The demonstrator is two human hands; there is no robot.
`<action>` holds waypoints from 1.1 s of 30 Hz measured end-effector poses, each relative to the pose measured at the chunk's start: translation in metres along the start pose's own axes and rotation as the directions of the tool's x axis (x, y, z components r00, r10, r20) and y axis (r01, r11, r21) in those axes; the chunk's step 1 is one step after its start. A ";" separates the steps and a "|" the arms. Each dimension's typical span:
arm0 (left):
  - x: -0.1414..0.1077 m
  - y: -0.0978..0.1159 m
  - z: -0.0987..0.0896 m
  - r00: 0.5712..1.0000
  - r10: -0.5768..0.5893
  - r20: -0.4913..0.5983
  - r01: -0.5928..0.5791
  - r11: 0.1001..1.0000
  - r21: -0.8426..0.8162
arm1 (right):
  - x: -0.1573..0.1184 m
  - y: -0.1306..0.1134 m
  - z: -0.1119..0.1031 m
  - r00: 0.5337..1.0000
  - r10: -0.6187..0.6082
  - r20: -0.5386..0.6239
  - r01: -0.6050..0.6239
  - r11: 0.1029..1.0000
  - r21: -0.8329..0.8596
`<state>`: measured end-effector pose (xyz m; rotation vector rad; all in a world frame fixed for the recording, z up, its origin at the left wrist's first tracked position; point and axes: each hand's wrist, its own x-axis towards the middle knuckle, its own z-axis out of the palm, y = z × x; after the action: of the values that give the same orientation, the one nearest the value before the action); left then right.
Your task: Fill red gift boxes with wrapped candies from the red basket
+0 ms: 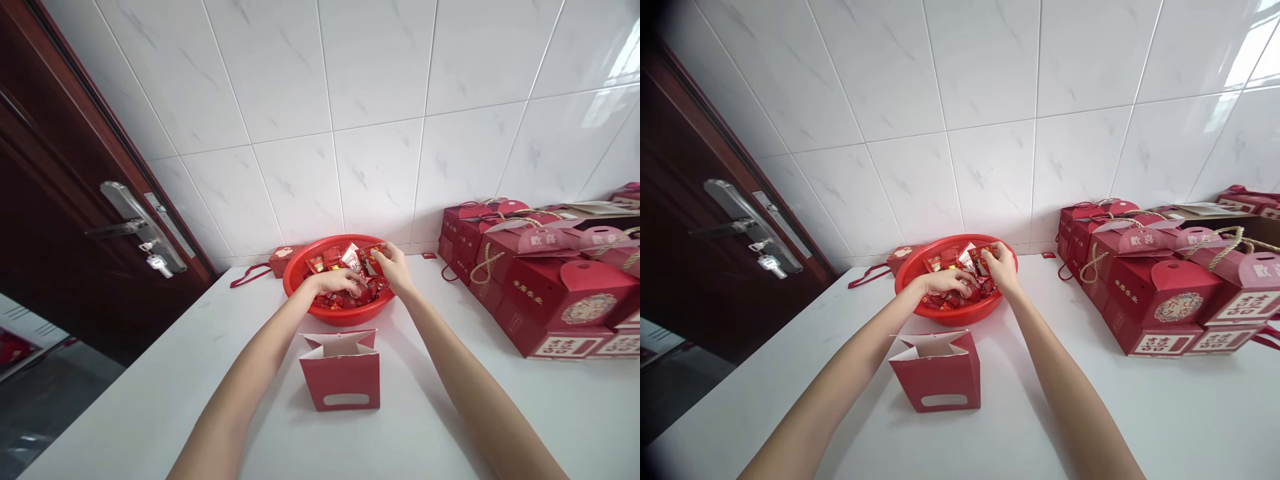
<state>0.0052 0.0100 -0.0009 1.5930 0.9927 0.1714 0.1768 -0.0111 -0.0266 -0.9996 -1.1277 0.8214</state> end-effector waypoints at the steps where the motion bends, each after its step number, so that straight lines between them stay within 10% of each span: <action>1: 0.001 0.000 -0.001 0.998 0.018 -0.054 -0.021 0.998 -0.056 | 0.000 0.000 0.000 1.000 -0.005 -0.004 0.005 1.000 -0.003; 33: 0.003 0.002 -0.009 0.817 0.384 -0.430 -0.464 0.880 -0.097 | -0.001 -0.004 -0.001 0.997 0.033 0.063 -0.037 0.996 0.075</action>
<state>0.0025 0.0190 0.0021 1.6059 0.8707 0.9161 0.1781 -0.0139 -0.0229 -0.9383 -1.1259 0.9221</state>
